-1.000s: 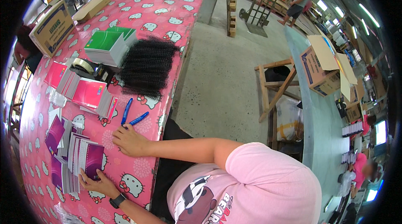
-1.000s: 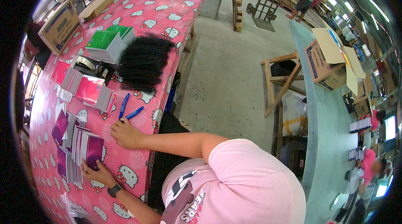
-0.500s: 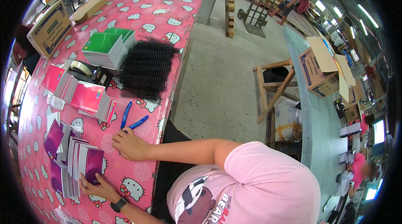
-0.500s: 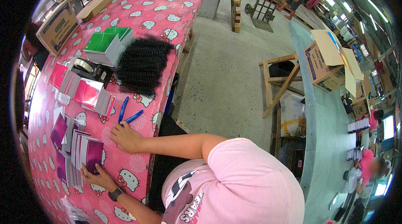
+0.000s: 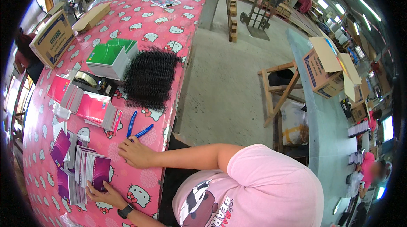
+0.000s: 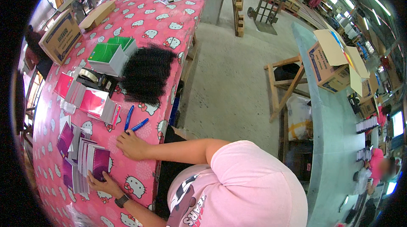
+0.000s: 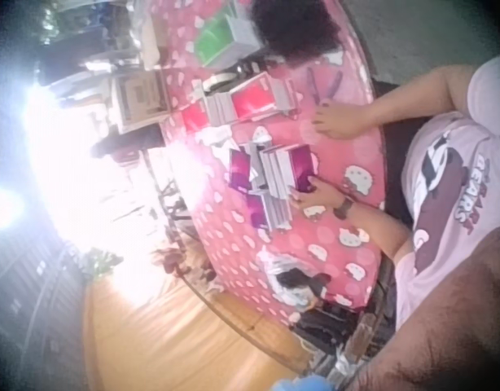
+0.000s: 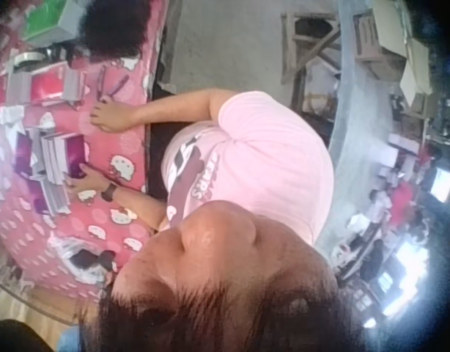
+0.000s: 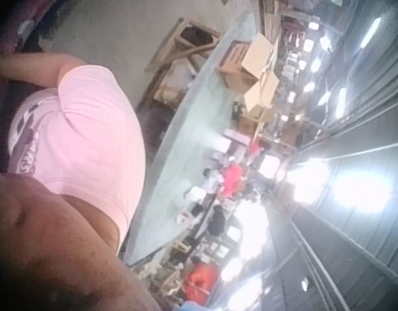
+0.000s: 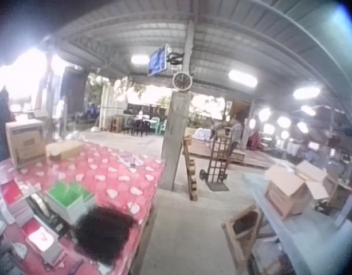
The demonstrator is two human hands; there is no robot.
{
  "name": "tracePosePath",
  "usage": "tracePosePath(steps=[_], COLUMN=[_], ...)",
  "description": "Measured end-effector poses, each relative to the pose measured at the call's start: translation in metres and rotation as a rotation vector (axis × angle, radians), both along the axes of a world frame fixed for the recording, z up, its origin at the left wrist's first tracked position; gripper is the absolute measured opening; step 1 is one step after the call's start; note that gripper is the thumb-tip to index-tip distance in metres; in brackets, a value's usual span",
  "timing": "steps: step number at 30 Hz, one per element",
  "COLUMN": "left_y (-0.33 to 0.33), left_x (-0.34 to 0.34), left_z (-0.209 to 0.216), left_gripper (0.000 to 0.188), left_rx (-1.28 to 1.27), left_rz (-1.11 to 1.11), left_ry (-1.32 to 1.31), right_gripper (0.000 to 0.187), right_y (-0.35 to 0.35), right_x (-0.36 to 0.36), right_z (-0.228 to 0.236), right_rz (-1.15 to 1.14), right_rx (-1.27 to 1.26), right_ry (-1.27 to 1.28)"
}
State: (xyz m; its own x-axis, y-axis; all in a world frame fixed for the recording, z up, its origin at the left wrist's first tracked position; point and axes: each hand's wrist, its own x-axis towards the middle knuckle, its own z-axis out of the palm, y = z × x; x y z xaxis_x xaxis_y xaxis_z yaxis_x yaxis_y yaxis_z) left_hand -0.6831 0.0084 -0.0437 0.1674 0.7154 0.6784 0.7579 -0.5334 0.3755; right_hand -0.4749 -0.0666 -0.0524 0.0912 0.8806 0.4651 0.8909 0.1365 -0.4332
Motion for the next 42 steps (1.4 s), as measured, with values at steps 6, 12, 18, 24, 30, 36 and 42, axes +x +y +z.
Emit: tracePosePath(steps=[6, 12, 18, 24, 30, 36, 42], left_y=[0.0019, 0.0017, 0.0051, 0.0032, 0.0018, -0.0006, -0.0009], left_x=[-0.0006, 0.0013, -0.0017, 0.0011, 0.0006, 0.0021, 0.0011], left_z=[0.0003, 0.0006, -0.0033, -0.0018, -0.0008, 0.001, 0.0009], left_gripper=[0.043, 0.042, 0.042, 0.042, 0.044, 0.045, 0.046], left_rx=[0.047, 0.075, 0.06, 0.04, 0.046, 0.035, 0.062], left_rz=[0.072, 0.087, 0.097, 0.095, 0.074, 0.037, 0.028], left_ry=[0.029, 0.041, 0.028, 0.018, 0.025, 0.004, 0.033], right_gripper=[0.035, 0.034, 0.033, 0.032, 0.03, 0.026, 0.029], right_y=[0.0008, 0.0034, 0.0027, 0.0003, 0.0002, -0.0011, -0.0015], right_x=[-0.001, -0.0003, -0.0005, 0.0014, 0.0019, 0.0011, 0.0022], right_z=[-0.0002, -0.003, -0.0003, -0.0008, -0.0021, 0.0007, -0.0043], right_rz=[0.013, 0.009, 0.028, 0.027, 0.031, 0.028, 0.04], right_rx=[0.017, 0.009, -0.003, 0.004, 0.02, 0.004, 0.05], right_ry=[0.01, 0.019, 0.023, 0.029, 0.037, 0.051, 0.034])
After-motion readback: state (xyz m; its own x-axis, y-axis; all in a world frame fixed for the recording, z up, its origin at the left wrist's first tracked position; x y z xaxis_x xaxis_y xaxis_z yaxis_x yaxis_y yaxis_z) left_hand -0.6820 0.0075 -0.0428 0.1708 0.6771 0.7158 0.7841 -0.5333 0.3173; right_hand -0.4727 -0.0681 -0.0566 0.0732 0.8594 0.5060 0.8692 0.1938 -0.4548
